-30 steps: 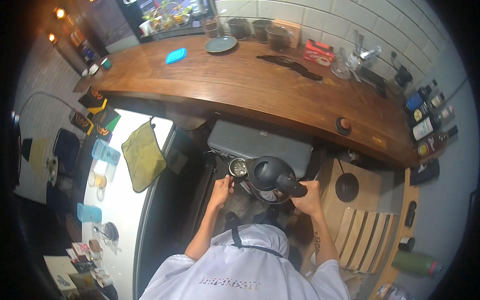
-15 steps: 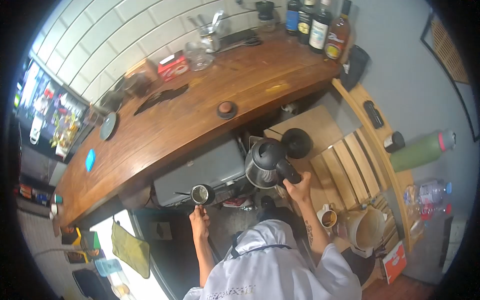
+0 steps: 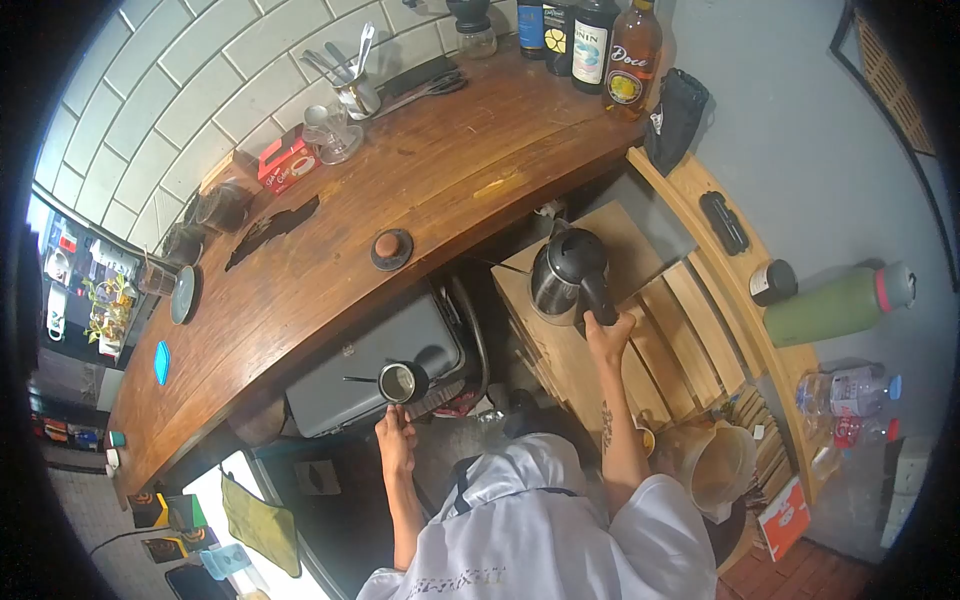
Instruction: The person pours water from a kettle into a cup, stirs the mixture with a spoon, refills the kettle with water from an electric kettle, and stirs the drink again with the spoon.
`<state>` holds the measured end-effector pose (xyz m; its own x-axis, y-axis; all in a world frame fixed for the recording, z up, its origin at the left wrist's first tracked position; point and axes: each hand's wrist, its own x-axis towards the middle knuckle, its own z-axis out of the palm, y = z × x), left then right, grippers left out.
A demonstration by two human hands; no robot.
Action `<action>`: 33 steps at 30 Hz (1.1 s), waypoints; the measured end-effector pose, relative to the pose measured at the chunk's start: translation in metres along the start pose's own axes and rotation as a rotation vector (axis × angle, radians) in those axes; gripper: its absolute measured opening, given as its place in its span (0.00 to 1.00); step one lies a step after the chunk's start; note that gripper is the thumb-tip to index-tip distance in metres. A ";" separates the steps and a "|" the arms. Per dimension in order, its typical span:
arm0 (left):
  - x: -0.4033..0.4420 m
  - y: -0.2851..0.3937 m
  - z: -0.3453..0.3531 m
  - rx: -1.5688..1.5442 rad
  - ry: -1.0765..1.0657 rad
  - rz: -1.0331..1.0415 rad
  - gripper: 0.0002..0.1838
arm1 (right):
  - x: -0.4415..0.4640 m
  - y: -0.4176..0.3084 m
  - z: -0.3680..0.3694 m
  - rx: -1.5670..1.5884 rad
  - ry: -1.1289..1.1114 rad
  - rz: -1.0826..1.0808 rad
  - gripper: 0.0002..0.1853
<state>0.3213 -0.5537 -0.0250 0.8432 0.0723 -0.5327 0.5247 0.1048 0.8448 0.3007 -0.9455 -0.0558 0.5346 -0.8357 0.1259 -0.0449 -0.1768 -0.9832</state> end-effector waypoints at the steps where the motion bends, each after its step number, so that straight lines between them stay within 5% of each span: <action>1: 0.002 0.000 0.003 0.003 -0.017 -0.004 0.22 | 0.003 0.003 0.003 0.009 0.034 -0.021 0.09; 18: 0.014 0.012 0.029 0.050 -0.077 0.010 0.24 | 0.002 0.028 0.014 -0.118 0.096 -0.011 0.12; 21: 0.016 0.011 0.027 0.064 -0.091 0.000 0.24 | 0.012 0.000 0.004 -0.301 -0.127 -0.026 0.09; 24: 0.010 0.014 0.029 0.021 -0.063 -0.004 0.23 | 0.011 -0.091 0.012 -0.875 -0.009 -0.401 0.12; 27: 0.005 0.015 0.024 -0.012 -0.040 0.001 0.23 | 0.010 -0.151 0.036 -0.793 -0.026 -0.400 0.13; 29: 0.000 0.015 0.018 -0.005 -0.055 0.013 0.23 | 0.008 -0.178 0.065 -0.290 -0.489 -0.306 0.11; 33: -0.012 0.012 0.004 -0.045 -0.025 0.031 0.23 | 0.007 -0.197 0.155 -0.301 -0.592 -0.709 0.17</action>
<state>0.3174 -0.5569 -0.0082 0.8621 0.0512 -0.5042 0.4927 0.1477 0.8576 0.4446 -0.8362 0.1182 0.8548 -0.1017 0.5089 0.2816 -0.7329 -0.6194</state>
